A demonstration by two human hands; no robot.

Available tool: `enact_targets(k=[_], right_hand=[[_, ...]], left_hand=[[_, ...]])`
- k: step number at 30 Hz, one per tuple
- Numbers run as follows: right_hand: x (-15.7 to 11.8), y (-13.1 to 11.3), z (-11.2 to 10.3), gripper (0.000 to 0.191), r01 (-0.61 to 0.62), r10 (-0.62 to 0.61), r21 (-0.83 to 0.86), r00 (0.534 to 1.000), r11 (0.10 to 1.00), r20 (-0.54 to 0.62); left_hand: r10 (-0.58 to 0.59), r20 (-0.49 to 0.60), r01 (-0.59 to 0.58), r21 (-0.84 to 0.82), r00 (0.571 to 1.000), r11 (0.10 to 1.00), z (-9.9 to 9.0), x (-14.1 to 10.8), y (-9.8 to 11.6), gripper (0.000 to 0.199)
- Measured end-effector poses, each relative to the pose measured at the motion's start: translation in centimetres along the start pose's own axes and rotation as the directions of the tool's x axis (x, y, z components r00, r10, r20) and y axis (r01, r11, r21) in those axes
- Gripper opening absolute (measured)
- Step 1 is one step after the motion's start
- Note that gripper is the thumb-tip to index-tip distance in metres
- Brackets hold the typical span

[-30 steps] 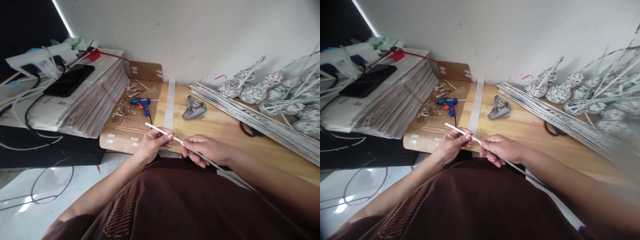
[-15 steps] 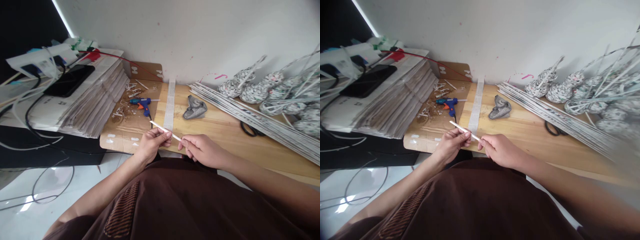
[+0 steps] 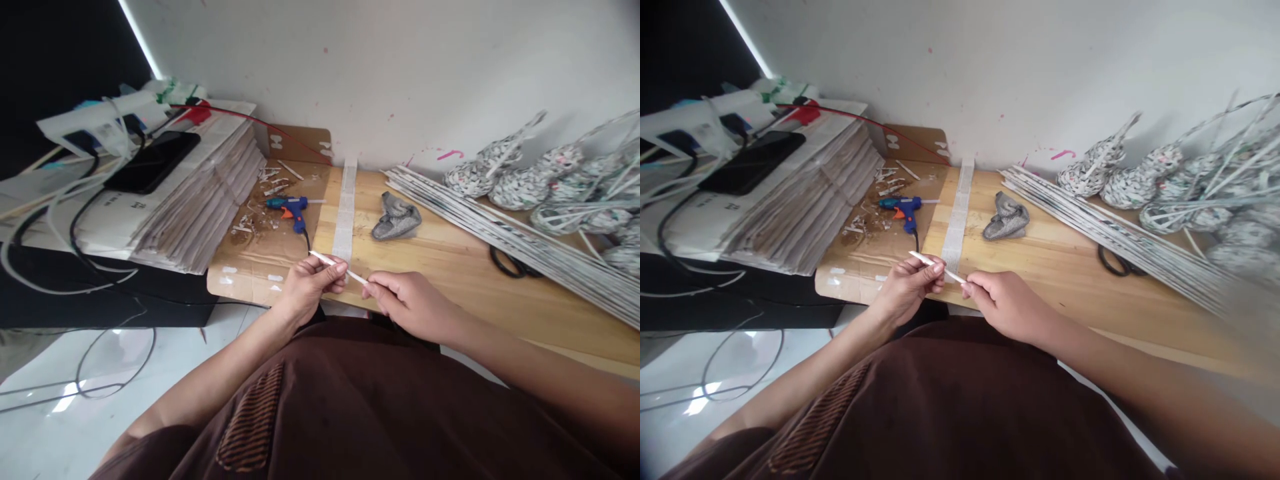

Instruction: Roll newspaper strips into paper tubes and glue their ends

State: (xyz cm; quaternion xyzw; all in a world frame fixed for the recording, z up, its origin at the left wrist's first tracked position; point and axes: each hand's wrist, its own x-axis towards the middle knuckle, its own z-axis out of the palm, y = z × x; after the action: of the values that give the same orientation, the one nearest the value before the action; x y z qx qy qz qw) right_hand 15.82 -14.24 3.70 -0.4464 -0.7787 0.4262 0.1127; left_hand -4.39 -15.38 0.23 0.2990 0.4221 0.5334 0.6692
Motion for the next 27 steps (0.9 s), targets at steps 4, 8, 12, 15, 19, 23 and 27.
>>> enact_targets(k=[4, 8, 12, 15, 19, 23, 27], right_hand=[[0.2, 0.5, -0.6, 0.046, -0.279, 0.130, 0.418, 0.928, 0.864, 0.350], [0.4, 0.3, -0.5, 0.045, -0.250, 0.131, 0.384, 0.942, 0.889, 0.310], [0.3, -0.3, 0.1, 0.036, -0.049, 0.048, 0.044, 0.999, 0.998, 0.016], [0.2, -0.5, 0.3, 0.035, 0.022, -0.027, -0.086, 0.998, 0.996, -0.060], [0.2, 0.0, -0.1, 0.039, -0.157, 0.116, 0.268, 0.980, 0.951, 0.164], [0.5, 0.9, -0.5, 0.039, -0.373, 0.087, 0.619, 0.893, 0.691, 0.441], [0.5, 1.1, -0.6, 0.040, -0.375, 0.107, 0.611, 0.897, 0.697, 0.428]], left_hand=[[0.014, 0.034, -0.014, -0.004, 0.999, 1.000, 0.0, 0.0, -0.2, 0.023], [-0.037, 0.054, 0.037, -0.004, 0.998, 0.999, 0.2, -0.2, -0.3, 0.026], [-0.027, 0.023, 0.027, -0.010, 0.999, 1.000, 0.2, -0.2, -0.1, 0.030], [0.020, -0.020, -0.020, -0.022, 1.000, 1.000, 0.0, -0.2, 0.1, 0.027], [0.036, -0.021, -0.036, -0.011, 0.999, 0.999, -0.2, -0.1, 0.0, 0.025], [0.032, 0.028, -0.032, -0.014, 0.999, 0.999, -0.3, -0.2, -0.1, 0.026], [0.001, 0.053, 0.000, -0.016, 0.999, 1.000, -0.3, -0.2, 0.0, 0.029]])
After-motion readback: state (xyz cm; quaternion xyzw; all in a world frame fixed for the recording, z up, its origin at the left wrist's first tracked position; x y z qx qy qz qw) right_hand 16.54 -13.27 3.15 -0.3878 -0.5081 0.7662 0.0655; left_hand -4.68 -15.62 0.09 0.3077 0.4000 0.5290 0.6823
